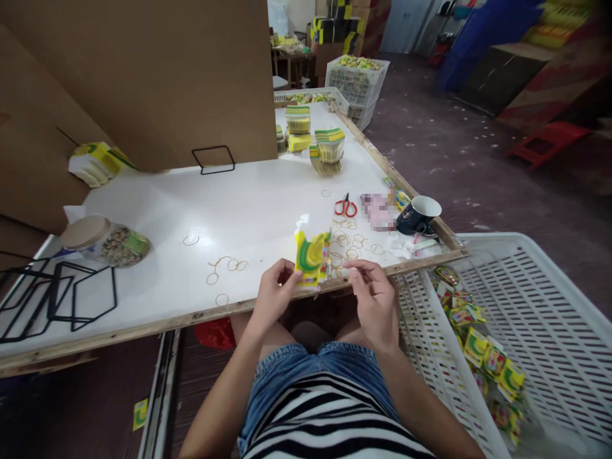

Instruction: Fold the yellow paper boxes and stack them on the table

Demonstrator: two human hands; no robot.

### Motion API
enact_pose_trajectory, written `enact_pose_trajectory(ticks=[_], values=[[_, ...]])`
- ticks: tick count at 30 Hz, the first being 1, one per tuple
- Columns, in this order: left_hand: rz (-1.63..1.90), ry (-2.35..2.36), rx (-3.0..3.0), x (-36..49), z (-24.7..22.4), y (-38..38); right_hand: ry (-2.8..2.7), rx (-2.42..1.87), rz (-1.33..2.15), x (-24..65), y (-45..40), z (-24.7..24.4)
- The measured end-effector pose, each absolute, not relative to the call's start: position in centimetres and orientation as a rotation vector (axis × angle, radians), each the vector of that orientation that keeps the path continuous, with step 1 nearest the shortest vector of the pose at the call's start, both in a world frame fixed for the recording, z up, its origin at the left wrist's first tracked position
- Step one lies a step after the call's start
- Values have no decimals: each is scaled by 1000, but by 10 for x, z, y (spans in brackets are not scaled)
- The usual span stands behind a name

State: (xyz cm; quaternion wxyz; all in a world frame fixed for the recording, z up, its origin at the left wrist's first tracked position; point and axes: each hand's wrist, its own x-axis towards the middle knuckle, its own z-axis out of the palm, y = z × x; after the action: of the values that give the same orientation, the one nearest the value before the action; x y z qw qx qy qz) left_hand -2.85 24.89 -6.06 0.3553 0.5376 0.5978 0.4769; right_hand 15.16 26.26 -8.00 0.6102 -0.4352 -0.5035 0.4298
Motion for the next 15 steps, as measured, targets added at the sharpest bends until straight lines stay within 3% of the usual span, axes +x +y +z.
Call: enact_pose_trajectory(ticks=[4, 9, 15], values=[[1132, 1460, 1589, -16, -44, 219, -1546, -919, 762, 144, 262, -70], [1094, 1399, 1594, -11, -36, 209, -1480, -850, 930, 135, 259, -67], [1089, 897, 1185, -5, -40, 218, -1278, -713, 1173, 129, 247, -60]])
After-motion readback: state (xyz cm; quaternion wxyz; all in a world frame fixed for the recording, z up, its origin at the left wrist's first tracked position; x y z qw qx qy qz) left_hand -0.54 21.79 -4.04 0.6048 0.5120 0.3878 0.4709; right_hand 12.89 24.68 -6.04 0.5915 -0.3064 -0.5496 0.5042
